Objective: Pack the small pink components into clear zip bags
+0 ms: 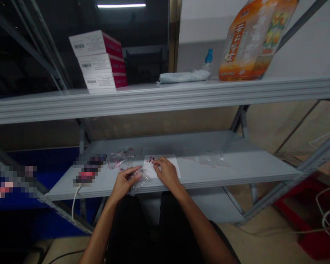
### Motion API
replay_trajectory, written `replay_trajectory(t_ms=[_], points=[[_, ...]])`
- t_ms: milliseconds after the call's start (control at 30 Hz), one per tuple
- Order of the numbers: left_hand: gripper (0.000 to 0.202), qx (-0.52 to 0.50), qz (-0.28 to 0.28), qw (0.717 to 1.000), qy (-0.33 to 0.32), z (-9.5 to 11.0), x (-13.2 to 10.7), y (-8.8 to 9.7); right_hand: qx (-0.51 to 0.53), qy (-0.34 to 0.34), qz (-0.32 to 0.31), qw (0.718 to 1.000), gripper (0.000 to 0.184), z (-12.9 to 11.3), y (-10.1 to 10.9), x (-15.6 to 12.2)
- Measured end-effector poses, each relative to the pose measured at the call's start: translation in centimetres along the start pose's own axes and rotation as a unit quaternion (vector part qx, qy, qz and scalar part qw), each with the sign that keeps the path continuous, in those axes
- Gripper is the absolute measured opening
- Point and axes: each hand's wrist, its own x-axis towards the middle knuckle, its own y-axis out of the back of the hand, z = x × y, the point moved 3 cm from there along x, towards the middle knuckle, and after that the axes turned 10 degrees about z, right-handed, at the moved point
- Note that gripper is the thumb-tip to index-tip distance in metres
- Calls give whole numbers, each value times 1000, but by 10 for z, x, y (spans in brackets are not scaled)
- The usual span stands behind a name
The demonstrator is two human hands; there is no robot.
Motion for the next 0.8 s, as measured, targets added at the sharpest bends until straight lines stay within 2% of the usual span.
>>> replay_trajectory(t_ms=[100, 200, 300, 400, 600, 700, 800], points=[[39, 7, 2, 1000, -5, 1, -2, 1, -57, 7, -31, 998, 18, 1, -5, -2], [39, 7, 6, 1000, -7, 2, -4, 2, -47, 12, -23, 999, 17, -2, -6, -3], [39, 8, 0, 1000, -7, 3, -4, 2, 68, 20, -17, 997, 16, -11, 0, -1], [39, 6, -9, 1000, -10, 4, -3, 1, 192, 22, -55, 980, 17, -24, 4, 0], [39, -26, -31, 999, -23, 11, -3, -3, 274, -7, -108, 956, 24, -38, -4, -4], [39, -26, -22, 999, -14, 10, -4, -3, 267, -16, -75, 961, 26, -31, -4, -5], [39, -8, 17, 1000, -8, 5, -3, -3, 140, -4, -3, 990, 22, -18, 1, -3]])
